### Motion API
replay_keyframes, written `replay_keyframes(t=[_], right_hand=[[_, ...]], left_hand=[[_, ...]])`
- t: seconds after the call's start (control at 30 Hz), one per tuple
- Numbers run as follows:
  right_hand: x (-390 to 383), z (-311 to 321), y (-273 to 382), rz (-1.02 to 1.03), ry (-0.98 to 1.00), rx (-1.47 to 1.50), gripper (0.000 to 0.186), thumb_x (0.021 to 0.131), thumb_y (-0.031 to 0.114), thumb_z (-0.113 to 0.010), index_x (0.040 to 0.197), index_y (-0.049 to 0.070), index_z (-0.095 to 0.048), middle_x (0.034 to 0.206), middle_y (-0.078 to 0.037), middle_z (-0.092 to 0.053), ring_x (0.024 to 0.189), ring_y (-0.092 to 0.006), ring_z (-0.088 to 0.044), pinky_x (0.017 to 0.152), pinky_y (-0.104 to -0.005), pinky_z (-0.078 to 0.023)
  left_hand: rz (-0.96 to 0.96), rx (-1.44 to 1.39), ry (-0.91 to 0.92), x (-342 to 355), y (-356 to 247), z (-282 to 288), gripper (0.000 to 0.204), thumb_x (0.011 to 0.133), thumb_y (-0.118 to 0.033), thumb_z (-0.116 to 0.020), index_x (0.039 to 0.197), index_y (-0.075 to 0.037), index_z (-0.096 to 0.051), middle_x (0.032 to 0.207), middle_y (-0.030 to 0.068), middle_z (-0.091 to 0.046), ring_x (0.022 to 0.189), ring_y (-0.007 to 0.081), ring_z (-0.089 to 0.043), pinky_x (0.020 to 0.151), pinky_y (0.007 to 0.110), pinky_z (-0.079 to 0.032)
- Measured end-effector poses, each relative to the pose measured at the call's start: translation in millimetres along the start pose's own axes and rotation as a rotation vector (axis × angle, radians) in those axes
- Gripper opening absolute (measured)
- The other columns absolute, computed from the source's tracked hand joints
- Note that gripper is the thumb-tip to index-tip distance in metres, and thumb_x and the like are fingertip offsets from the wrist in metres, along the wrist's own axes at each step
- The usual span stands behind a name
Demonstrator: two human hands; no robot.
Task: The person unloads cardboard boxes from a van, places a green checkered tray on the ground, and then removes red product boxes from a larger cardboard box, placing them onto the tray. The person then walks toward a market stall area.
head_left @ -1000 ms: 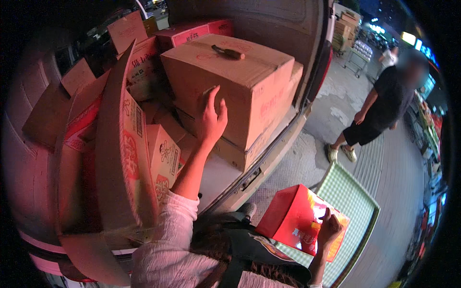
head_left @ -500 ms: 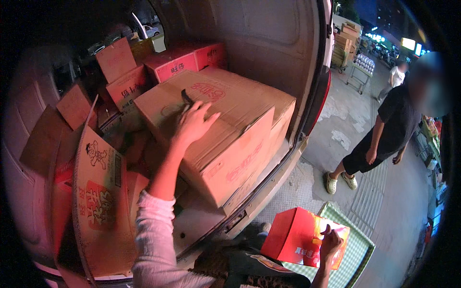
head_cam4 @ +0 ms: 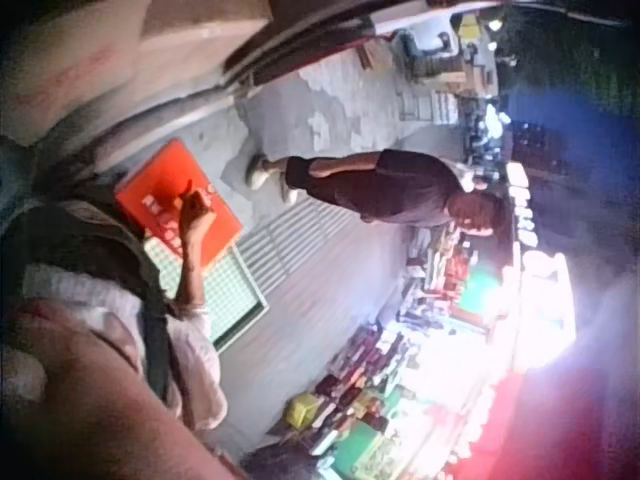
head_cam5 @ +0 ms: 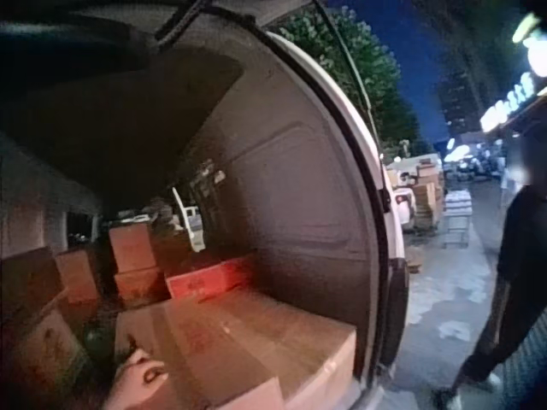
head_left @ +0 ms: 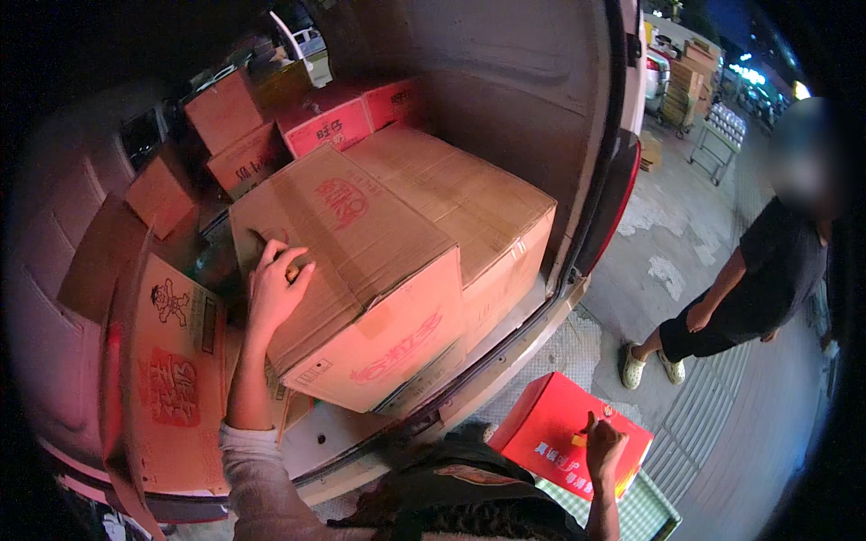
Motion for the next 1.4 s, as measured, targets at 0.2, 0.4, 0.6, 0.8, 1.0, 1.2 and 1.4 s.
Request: replay_keyframes(t=[0.2, 0.4, 0.6, 0.8, 1.0, 1.2, 1.4], right_hand=[[84, 56, 45, 0.196, -0.057, 0.177, 0.014, 0.082, 0.003, -0.053, 0.069, 0.003, -0.060, 0.065, -0.006, -0.062, 0.052, -0.0080, -0.054, 0.048, -0.0255, -0.041], [151, 131, 197, 0.659, -0.381, -0.314, 0.013, 0.080, 0.002, -0.050, 0.084, 0.006, -0.061, 0.079, -0.005, -0.064, 0.064, -0.0137, -0.057, 0.059, -0.0271, -0.041], [225, 159, 370, 1.043, -0.462, -0.431, 0.023, 0.087, 0.007, -0.042, 0.099, 0.003, -0.060, 0.091, -0.011, -0.064, 0.078, -0.0154, -0.060, 0.071, -0.0262, -0.045], [232, 55, 521, 1.208, -0.184, -0.214, 0.020, 0.087, 0.013, -0.045, 0.097, 0.008, -0.062, 0.096, -0.009, -0.063, 0.075, -0.0207, -0.063, 0.063, -0.0297, -0.048], [216, -95, 608, 1.204, 0.072, -0.169, 0.019, 0.084, 0.017, -0.052, 0.094, 0.004, -0.062, 0.085, -0.017, -0.062, 0.073, -0.0348, -0.059, 0.063, -0.0375, -0.047], [235, -211, 661, 1.544, 0.037, -0.060, 0.023, 0.087, 0.020, -0.049, 0.095, 0.003, -0.062, 0.087, -0.017, -0.062, 0.072, -0.0324, -0.062, 0.061, -0.0390, -0.047], [240, -240, 672, 1.360, -0.021, 0.060, 0.024, 0.086, 0.026, -0.049, 0.098, 0.008, -0.061, 0.084, -0.019, -0.060, 0.076, -0.0383, -0.057, 0.065, -0.0451, -0.045]], left_hand=[[-0.011, -0.129, -0.022, 4, 0, -6, 0.025, 0.076, -0.019, -0.063, 0.089, 0.001, -0.057, 0.091, 0.0122, -0.052, 0.080, 0.0301, -0.056, 0.068, 0.035, -0.045], [0.024, -0.197, -0.061, 1, 14, 0, 0.018, 0.074, -0.012, -0.064, 0.078, 0.004, -0.057, 0.074, 0.0131, -0.054, 0.061, 0.0282, -0.056, 0.056, 0.031, -0.044], [0.048, -0.147, -0.239, -23, 27, 12, 0.020, 0.074, -0.021, -0.063, 0.074, -0.001, -0.060, 0.075, 0.0167, -0.057, 0.065, 0.0335, -0.057, 0.059, 0.038, -0.045], [0.233, -0.038, -0.269, -68, 30, 22, 0.023, 0.076, -0.032, -0.060, 0.081, -0.010, -0.061, 0.100, 0.0128, -0.059, 0.072, 0.0303, -0.061, 0.066, 0.044, -0.046], [0.332, -0.182, -0.406, -125, 42, 43, 0.021, 0.073, -0.023, -0.064, 0.088, -0.012, -0.056, 0.091, 0.0098, -0.057, 0.067, 0.0267, -0.060, 0.060, 0.041, -0.046], [0.490, -0.192, -0.711, -243, 62, 40, 0.015, 0.074, -0.007, -0.063, 0.086, -0.007, -0.054, 0.068, 0.0076, -0.056, 0.048, 0.0155, -0.053, 0.046, 0.026, -0.044], [0.857, -0.258, -0.732, -332, 50, 13, 0.022, 0.071, -0.001, -0.062, 0.091, -0.006, -0.053, 0.081, 0.0121, -0.060, 0.066, 0.0282, -0.060, 0.057, 0.033, -0.048]])
Point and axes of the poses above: each hand's wrist, its own x-axis towards the middle knuckle, its own z-axis out of the back of the hand, y = z × x, the point moved 5 cm from there along x, towards the middle knuckle
